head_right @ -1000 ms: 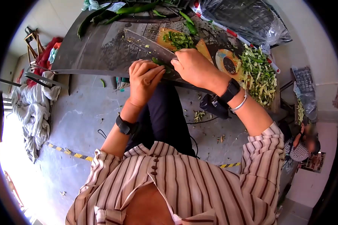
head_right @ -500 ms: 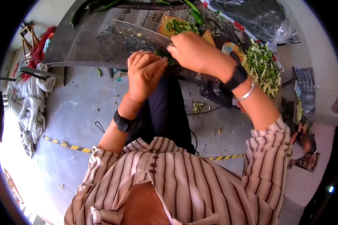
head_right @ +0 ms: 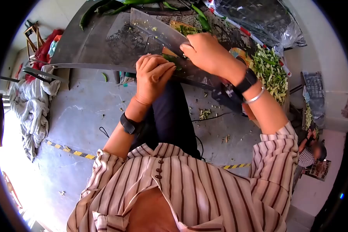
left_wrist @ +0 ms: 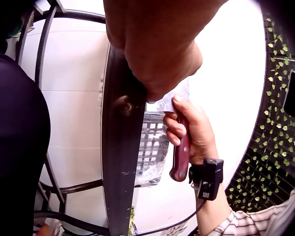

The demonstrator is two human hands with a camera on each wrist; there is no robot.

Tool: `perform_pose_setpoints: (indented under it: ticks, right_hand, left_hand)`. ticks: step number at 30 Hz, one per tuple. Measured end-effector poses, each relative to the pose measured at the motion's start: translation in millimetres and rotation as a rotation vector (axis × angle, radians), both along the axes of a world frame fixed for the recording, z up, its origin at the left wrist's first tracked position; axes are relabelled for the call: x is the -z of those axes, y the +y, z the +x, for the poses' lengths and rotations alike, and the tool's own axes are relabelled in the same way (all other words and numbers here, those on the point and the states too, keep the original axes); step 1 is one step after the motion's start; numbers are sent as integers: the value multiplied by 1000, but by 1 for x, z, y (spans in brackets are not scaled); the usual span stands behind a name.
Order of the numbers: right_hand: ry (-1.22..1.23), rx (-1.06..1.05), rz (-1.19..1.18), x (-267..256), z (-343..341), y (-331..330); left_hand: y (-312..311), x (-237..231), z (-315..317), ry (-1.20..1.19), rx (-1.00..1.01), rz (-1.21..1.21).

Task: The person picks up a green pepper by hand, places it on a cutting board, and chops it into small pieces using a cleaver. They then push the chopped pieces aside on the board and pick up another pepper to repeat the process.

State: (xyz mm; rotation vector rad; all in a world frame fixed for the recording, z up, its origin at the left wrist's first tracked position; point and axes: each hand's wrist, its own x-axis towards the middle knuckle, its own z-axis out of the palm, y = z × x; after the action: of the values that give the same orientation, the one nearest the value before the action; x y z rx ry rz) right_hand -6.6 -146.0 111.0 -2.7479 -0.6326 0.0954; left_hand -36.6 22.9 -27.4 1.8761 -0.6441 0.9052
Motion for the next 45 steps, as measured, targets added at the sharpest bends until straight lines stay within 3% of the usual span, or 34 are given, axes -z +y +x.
perform_pose_setpoints:
  ticks: [6, 31, 34, 37, 45]
  right_hand:
    - [29, -66, -10, 2, -23, -1]
    - [152, -70, -54, -2, -6, 8]
    - [-61, -191, 34, 14, 7, 24]
    - [-65, -201, 11, 17, 20, 35]
    - [-5, -11, 23, -8, -11, 5]
  left_hand:
    - [-1, 1, 2, -16, -21, -22]
    - [-4, 4, 0, -2, -7, -38]
    - [-5, 2, 1, -9, -11, -21]
    - [0, 1, 1, -8, -10, -2]
    - [-1, 1, 0, 6, -13, -5]
